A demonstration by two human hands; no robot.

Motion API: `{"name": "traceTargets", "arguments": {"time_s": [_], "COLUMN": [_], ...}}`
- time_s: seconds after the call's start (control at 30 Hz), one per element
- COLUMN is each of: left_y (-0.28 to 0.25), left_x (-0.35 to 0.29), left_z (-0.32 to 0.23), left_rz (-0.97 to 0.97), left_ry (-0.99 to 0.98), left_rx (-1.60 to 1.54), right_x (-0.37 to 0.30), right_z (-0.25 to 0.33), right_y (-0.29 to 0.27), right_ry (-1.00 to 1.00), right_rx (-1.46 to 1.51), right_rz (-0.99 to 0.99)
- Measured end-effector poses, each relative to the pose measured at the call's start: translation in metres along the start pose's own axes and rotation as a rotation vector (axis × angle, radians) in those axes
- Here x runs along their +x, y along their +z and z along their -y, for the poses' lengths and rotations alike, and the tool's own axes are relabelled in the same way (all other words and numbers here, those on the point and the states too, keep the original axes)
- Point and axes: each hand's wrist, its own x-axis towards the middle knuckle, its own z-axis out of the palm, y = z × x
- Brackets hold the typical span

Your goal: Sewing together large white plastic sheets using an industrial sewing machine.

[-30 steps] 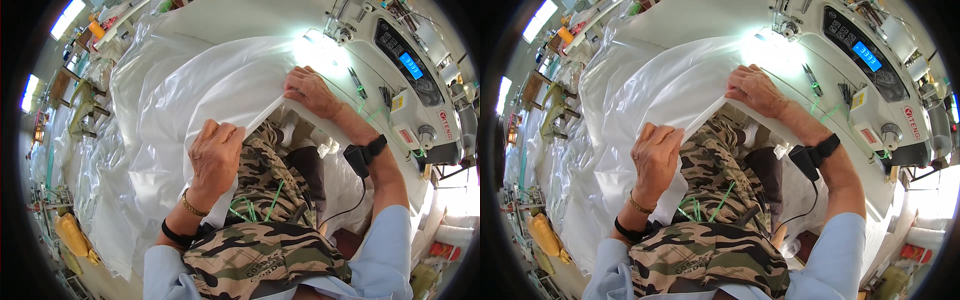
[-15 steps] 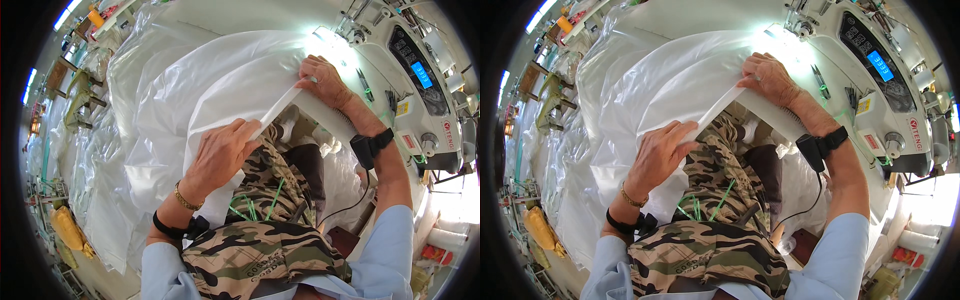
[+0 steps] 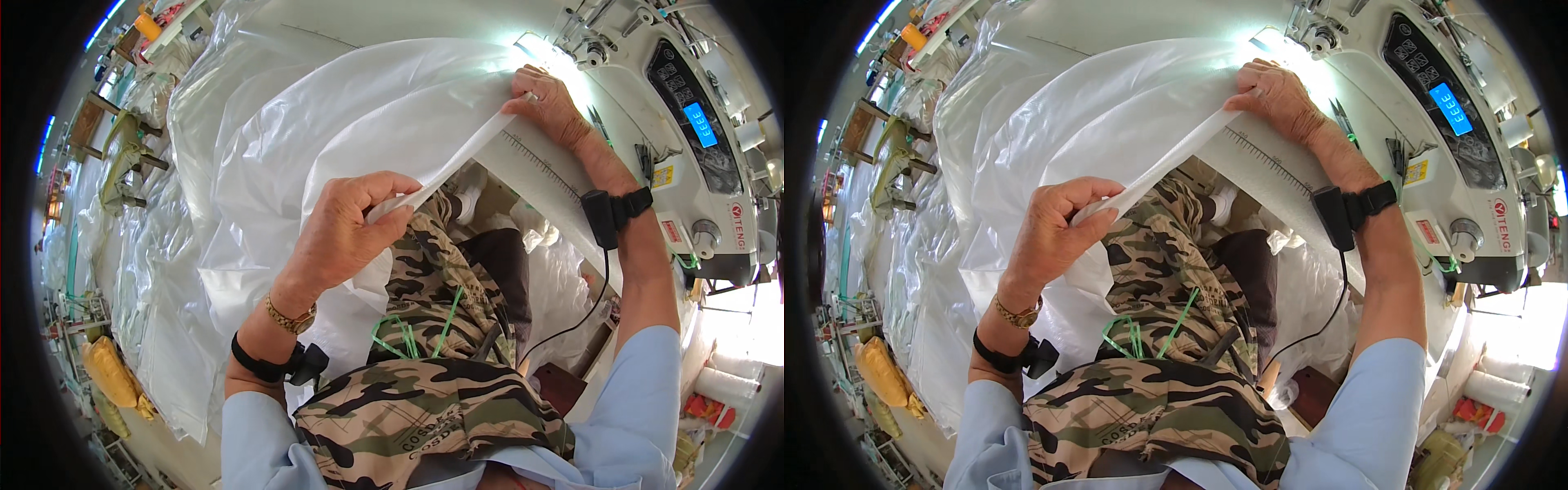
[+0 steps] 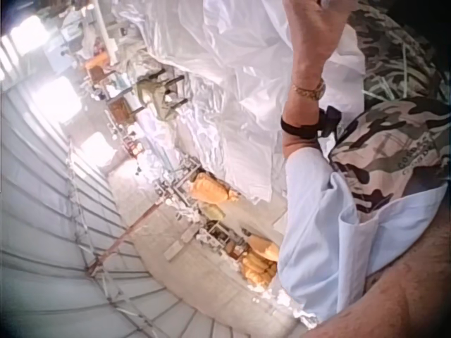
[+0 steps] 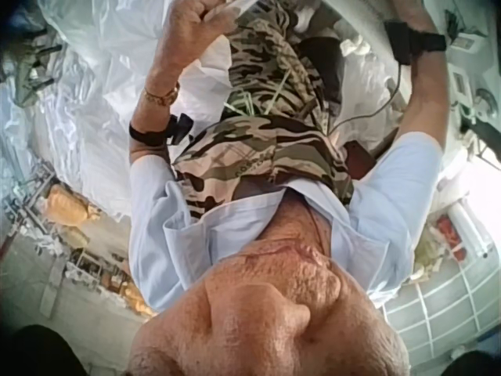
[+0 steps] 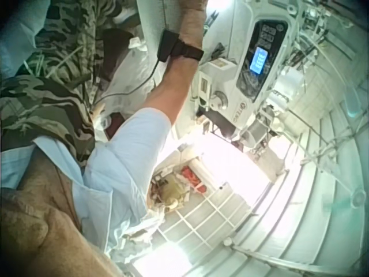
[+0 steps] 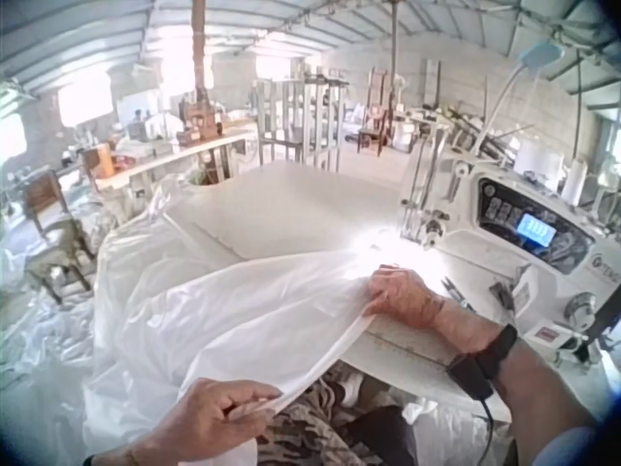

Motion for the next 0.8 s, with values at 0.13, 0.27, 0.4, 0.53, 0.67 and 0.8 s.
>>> {"name": "traceTargets", "arguments": {"time_s": [0.13, 0.27, 0.4, 0.53, 0.67, 0.8], "left_y": [-0.003, -0.006, -0.007, -0.005, 0.012, 0.032], "left_x": [0.001, 0.002, 0.001, 0.0, -0.008, -0.007], "left_z": [0.004, 0.002, 0.003, 0.009, 0.019, 0.029], "left_rz": [0.001, 0.012, 0.01, 0.013, 0.029, 0.07], "left_ry": [-0.001, -0.033, -0.015, 0.0, 0.14, 0.322], "left_rx": [-0.016, -0.04, -0.008, 0.032, 0.088, 0.195], "right_x": [0.002, 0.002, 0.003, 0.002, 0.002, -0.004], "right_z": [-0.009, -0.016, -0.012, -0.017, -0.013, -0.005], "right_y": [-0.002, -0.003, -0.001, -0.001, 0.001, 0.004], "right_ry": [0.016, -0.014, 0.145, 0.114, 0.187, 0.136], "right_rx": [-0.062, -0.074, -0.004, 0.007, 0.023, -0.384], "right_rz": [0.023, 0.001, 0.044, 0.039, 0.023, -0.131]}}
